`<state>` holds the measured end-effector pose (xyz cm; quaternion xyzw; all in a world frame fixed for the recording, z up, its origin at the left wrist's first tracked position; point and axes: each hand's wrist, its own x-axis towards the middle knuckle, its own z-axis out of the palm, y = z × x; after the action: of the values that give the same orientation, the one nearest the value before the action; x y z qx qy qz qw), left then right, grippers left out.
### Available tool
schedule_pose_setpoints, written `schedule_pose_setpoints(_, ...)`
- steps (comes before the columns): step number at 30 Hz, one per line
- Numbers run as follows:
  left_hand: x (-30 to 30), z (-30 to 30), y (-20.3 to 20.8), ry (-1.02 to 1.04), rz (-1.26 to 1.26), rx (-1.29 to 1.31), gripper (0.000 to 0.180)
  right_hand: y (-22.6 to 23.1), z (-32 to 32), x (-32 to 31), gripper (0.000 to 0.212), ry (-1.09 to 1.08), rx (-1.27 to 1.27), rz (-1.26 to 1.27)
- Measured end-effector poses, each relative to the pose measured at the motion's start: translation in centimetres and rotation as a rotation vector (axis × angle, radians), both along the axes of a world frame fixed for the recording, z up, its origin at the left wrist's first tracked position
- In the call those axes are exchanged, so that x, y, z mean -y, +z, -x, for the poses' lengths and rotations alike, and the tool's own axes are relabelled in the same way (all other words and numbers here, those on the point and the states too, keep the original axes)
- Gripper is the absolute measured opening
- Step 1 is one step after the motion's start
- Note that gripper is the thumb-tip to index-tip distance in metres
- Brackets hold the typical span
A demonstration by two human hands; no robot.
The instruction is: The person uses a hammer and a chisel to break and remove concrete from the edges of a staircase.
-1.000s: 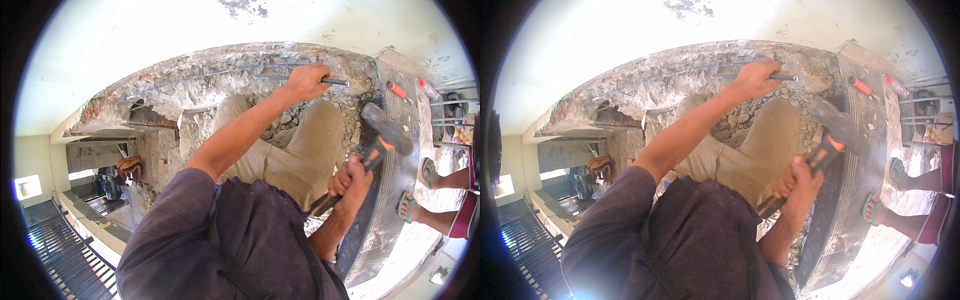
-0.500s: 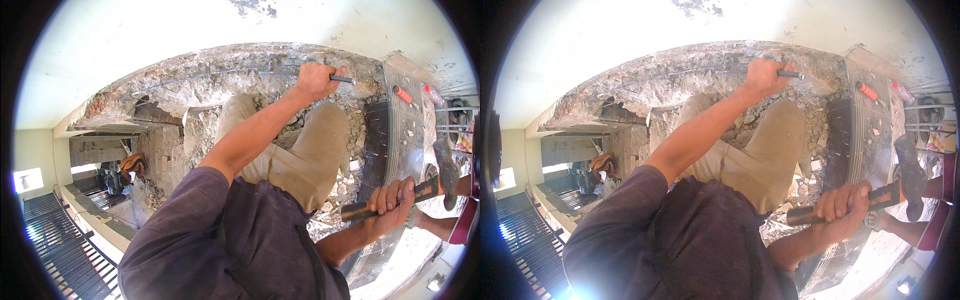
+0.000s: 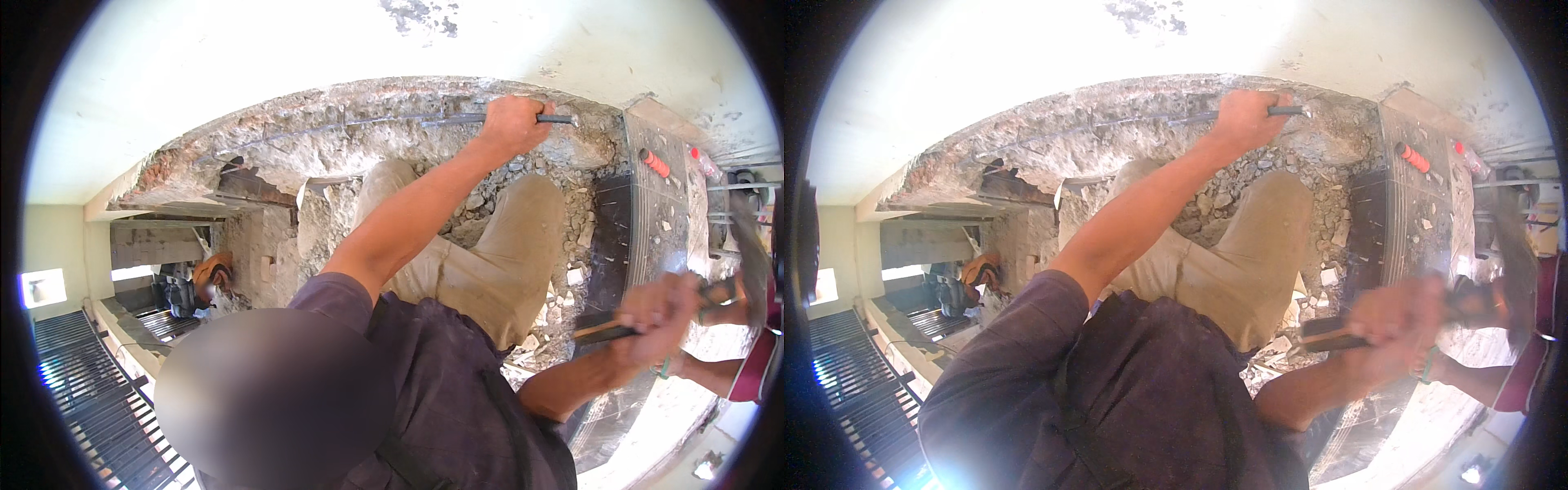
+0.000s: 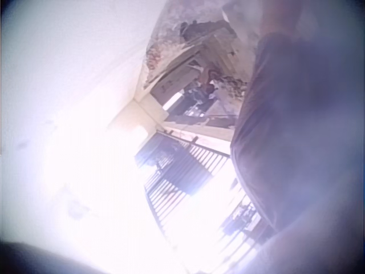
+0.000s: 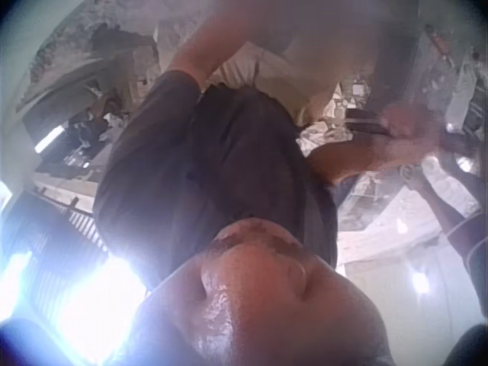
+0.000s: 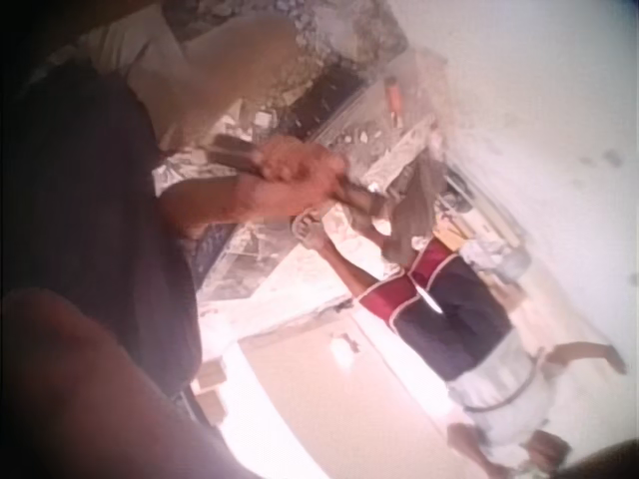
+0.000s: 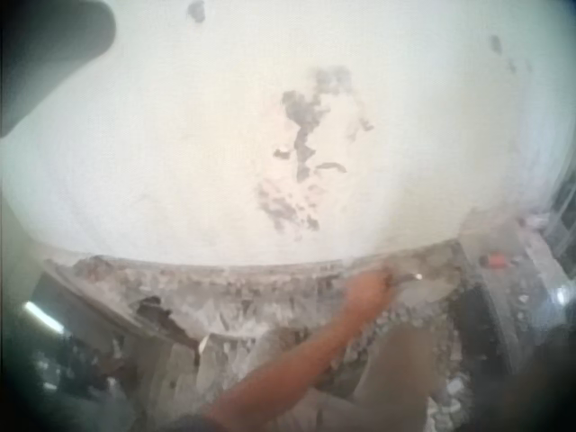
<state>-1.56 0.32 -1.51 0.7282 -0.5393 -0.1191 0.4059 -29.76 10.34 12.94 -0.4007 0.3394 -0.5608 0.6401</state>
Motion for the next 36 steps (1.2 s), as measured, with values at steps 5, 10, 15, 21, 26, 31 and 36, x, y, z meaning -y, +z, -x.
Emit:
schedule_pose_setpoints(5,-0.1,0.2,0.2,-0.032,-0.047,0.052,0.05,-5.0,-3.8,2.9,0.031,-0.276,0.003,0.214)
schedule_pose_setpoints(10,0.9,-0.5,-1.1,-0.042,-0.124,0.072,0.044,-6.4,-8.2,0.2,0.02,0.282,-0.378,-0.441)
schedule_pose_setpoints(15,1.0,-0.4,0.3,-0.07,-0.204,0.05,0.041,-1.8,-1.0,0.2,0.027,0.017,-0.366,-0.315)
schedule_pose_setpoints(21,1.4,0.3,-0.6,-0.088,-0.2,0.031,0.035,0.5,-1.7,4.3,0.032,-0.345,0.148,0.262)
schedule_pose_setpoints(26,1.6,-0.9,-1.1,-0.065,-0.056,0.063,0.028,-8.1,-7.9,1.0,0.024,0.257,-0.393,-0.473)
schedule_pose_setpoints(31,1.0,-0.7,-0.5,-0.092,-0.235,0.066,0.025,-2.5,-3.2,0.6,0.032,0.08,-0.424,-0.354)
schedule_pose_setpoints(36,1.2,-0.1,-1.1,-0.081,-0.184,0.025,0.027,3.7,1.8,4.8,0.042,-0.247,0.032,0.262)
